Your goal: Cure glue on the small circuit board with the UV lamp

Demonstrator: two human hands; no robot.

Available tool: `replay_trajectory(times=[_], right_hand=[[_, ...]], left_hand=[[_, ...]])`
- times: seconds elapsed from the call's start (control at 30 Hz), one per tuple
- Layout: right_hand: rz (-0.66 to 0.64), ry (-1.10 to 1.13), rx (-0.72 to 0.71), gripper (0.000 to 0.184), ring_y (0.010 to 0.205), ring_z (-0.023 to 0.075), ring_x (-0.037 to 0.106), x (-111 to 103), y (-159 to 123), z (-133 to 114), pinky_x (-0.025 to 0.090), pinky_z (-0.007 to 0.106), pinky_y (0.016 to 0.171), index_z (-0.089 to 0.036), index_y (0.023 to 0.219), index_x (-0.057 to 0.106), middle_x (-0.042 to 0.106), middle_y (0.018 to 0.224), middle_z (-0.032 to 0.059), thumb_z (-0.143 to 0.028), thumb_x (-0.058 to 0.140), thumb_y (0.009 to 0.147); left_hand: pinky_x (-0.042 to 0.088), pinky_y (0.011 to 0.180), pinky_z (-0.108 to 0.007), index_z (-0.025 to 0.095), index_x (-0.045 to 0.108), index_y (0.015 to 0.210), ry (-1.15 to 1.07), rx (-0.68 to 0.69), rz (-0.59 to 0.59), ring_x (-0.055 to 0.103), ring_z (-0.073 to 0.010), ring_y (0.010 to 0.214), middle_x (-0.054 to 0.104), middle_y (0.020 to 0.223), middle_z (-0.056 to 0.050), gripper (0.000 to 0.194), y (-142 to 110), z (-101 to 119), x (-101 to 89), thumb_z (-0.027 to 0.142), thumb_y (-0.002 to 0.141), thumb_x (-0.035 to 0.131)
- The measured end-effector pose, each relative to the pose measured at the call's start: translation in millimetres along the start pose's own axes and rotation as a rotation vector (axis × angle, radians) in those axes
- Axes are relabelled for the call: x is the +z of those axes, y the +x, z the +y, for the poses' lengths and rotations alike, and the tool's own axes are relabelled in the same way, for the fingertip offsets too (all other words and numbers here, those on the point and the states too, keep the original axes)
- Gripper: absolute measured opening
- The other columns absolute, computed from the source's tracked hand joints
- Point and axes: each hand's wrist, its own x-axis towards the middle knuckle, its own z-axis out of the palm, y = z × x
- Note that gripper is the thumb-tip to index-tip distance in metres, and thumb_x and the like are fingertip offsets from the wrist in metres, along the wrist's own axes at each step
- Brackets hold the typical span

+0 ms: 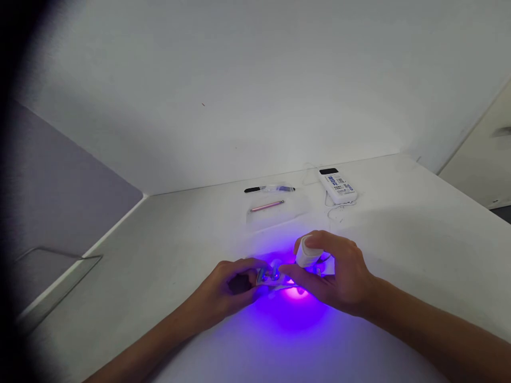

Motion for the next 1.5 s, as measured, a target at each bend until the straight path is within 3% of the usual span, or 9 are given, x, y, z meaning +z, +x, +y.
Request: replay_trajectory(times=[0.33,0.53,0.73,0.93,1.37,1.5], right_hand=[[0.047,-0.008,-0.04,0.036,0.052,0.012,0.061,2.5,0.7,2.7,0.052,0.021,0.046,-0.028,0.092,0.048,0.065,0.071,-0.0062,-0.006,0.076,0.084],[0.004,-0.031,0.007,0.038,0.058,0.014,0.065,0.9,-2.8,3.6,0.053,0.023,0.048,-0.028,0.095,0.049,0.067,0.076,-0.0047,-0.005,0.077,0.083],[-0.004,-0.022,-0.004,0.034,0.057,0.0131,0.063,-0.6,-3.3,3.2,0.053,0.023,0.049,-0.027,0.095,0.05,0.066,0.077,-0.0043,-0.007,0.075,0.086],[-0.028,-0.001,0.042,0.035,0.059,0.0139,0.064,-1.0,-4.5,4.8,0.054,0.023,0.05,-0.027,0.095,0.048,0.066,0.078,-0.0036,-0.007,0.075,0.086],[-0.033,0.006,0.009,0.03,0.058,0.014,0.064,0.1,-0.2,2.7,0.055,0.023,0.049,-0.027,0.101,0.053,0.066,0.076,-0.0035,-0.01,0.074,0.089],[-0.024,0.011,-0.005,0.028,0.056,0.0134,0.063,0.1,0.6,1.8,0.054,0.023,0.048,-0.027,0.101,0.054,0.066,0.076,-0.0033,-0.01,0.073,0.09]], left_hand=[[0.036,0.055,-0.021,0.016,0.069,0.091,-0.018,-0.011,0.0,0.043,-0.0108,0.06,0.05,0.068,0.004,0.013,-0.6,-3.9,-0.3,0.027,0.084,0.068],[0.034,0.054,-0.021,0.016,0.072,0.098,0.006,0.008,0.002,0.042,-0.0107,0.061,0.049,0.069,0.004,0.017,-1.4,-5.5,0.1,0.026,0.085,0.068],[0.034,0.054,-0.021,0.016,0.067,0.086,-0.013,0.006,0.002,0.041,-0.0101,0.06,0.049,0.068,0.005,0.008,0.0,-2.1,0.5,0.024,0.084,0.068],[0.034,0.054,-0.021,0.016,0.07,0.094,-0.01,0.012,0.005,0.042,-0.0105,0.06,0.05,0.069,0.004,0.013,0.2,-3.0,0.5,0.025,0.084,0.068],[0.035,0.054,-0.021,0.015,0.069,0.088,0.011,0.015,0.0,0.042,-0.0106,0.06,0.05,0.068,0.004,0.013,0.6,0.3,0.4,0.027,0.084,0.068],[0.035,0.054,-0.021,0.017,0.072,0.096,0.02,0.011,0.008,0.043,-0.0108,0.061,0.051,0.069,0.004,0.015,0.1,-1.6,0.4,0.025,0.084,0.067]])
